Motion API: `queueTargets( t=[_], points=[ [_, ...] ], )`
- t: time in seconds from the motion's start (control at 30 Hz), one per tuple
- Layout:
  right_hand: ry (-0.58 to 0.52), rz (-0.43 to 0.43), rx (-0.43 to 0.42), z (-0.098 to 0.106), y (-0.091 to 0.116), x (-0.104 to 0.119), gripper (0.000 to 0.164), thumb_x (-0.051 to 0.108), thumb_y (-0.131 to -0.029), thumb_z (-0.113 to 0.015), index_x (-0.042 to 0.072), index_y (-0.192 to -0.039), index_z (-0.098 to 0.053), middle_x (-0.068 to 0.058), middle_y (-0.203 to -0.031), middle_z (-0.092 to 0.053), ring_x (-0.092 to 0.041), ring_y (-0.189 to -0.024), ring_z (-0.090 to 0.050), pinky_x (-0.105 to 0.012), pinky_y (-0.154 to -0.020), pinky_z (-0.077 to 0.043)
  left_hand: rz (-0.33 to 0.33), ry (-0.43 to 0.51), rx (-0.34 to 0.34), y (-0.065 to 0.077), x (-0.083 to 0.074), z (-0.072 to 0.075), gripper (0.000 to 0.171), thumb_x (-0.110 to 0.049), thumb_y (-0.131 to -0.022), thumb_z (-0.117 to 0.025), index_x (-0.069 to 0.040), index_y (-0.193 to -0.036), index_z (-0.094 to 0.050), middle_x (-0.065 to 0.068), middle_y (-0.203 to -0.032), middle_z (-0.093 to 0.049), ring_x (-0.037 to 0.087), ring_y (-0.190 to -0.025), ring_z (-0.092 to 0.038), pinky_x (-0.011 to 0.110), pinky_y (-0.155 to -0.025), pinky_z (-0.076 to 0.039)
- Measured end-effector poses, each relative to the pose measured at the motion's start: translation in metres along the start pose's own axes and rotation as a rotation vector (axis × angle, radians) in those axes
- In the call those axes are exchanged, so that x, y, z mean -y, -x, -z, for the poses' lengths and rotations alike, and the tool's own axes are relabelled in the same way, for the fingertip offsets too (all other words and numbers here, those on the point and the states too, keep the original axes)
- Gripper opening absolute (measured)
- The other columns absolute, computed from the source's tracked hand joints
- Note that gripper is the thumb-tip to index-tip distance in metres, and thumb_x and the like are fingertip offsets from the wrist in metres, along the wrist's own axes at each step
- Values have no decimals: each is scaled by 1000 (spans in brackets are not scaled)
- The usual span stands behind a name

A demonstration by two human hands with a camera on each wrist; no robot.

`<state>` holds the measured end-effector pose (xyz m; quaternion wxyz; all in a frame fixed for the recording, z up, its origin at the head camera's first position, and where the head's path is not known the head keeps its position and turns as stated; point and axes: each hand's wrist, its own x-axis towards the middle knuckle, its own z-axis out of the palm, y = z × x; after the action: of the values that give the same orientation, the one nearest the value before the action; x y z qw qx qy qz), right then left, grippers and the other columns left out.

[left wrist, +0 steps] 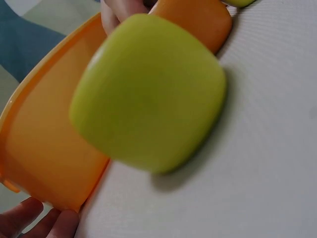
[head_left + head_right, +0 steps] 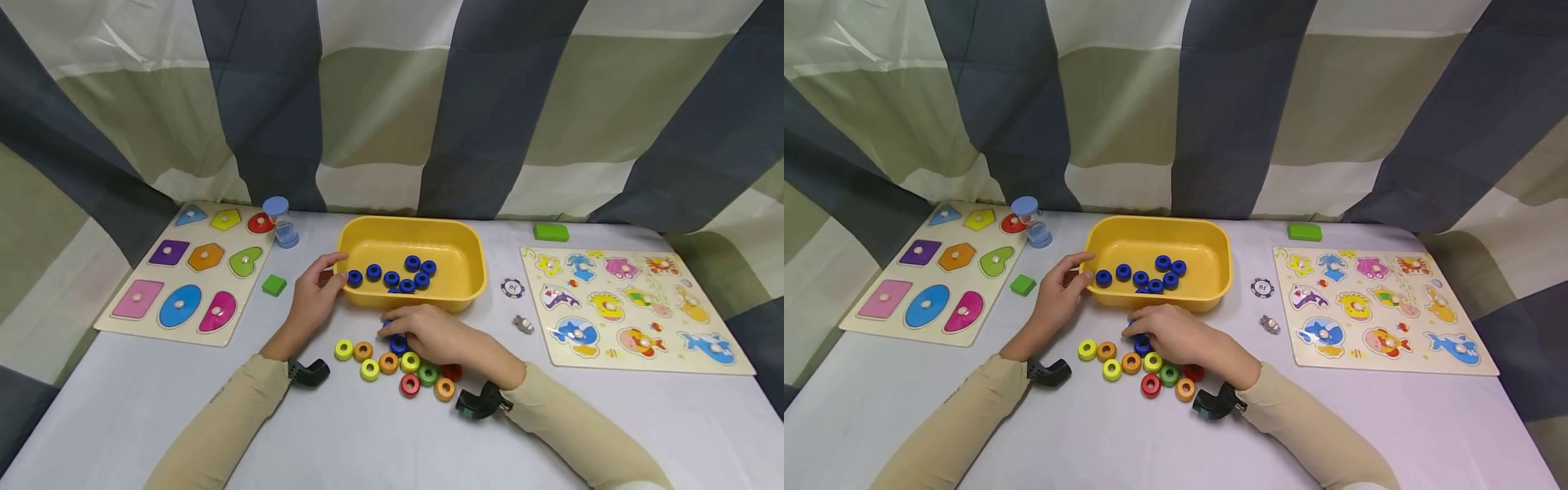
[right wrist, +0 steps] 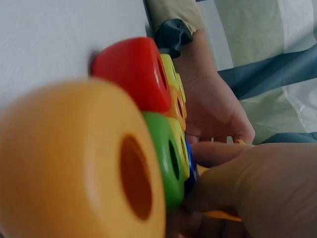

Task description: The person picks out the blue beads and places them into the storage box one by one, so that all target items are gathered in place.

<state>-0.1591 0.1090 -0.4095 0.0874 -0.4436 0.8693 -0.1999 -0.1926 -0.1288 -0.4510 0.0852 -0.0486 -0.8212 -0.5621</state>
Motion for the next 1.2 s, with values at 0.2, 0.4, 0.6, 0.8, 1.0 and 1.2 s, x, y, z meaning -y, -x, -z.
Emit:
queueTargets(
  t=[0.2,0.4,0.6,0.8,1.0,1.2],
  points=[
    [29,-5,-36,-4,1,-6,25,5,-90,-62,14,-111,-73,-5,-116,-68,-17,-111,-63,-33,-98,-52,5,2,-3,0,0,1,35,-18,-93,-55,-16,-128,-59,4,-138,-54,25,-111,-61,39,-95,-53],
    [40,7,-63,5,3,0,23,5,-91,-62,13,-110,-72,-2,-113,-68,-14,-106,-63,-29,-95,-53,5,-6,-6,-1,-2,0,35,-18,-93,-56,-16,-128,-60,4,-138,-55,25,-110,-61,40,-97,-52],
    [12,32,-198,42,7,16,23,7,-89,-65,9,-112,-70,-5,-110,-69,-16,-96,-64,-30,-85,-56,8,-1,9,0,-1,-1,36,-18,-94,-55,-16,-129,-59,4,-140,-54,25,-111,-60,39,-95,-53],
    [43,-365,-214,67,-7,-18,29,7,-90,-65,1,-118,-67,-15,-114,-69,-25,-95,-64,-41,-87,-55,22,-5,-5,2,0,2,35,-19,-94,-54,-17,-129,-59,3,-140,-53,25,-111,-60,40,-95,-53],
    [50,-553,2,56,-21,-47,30,5,-89,-61,1,-118,-67,-18,-122,-66,-28,-108,-61,-45,-99,-50,22,-6,5,3,1,4,34,-18,-94,-55,-16,-128,-59,3,-140,-53,25,-112,-60,39,-93,-54],
    [-37,-537,-77,49,-30,-58,30,5,-86,-67,2,-116,-65,-15,-108,-66,-26,-92,-57,-39,-85,-51,0,5,0,1,-1,3,34,-17,-94,-56,-15,-127,-60,4,-139,-54,25,-112,-61,38,-94,-54]
  ],
)
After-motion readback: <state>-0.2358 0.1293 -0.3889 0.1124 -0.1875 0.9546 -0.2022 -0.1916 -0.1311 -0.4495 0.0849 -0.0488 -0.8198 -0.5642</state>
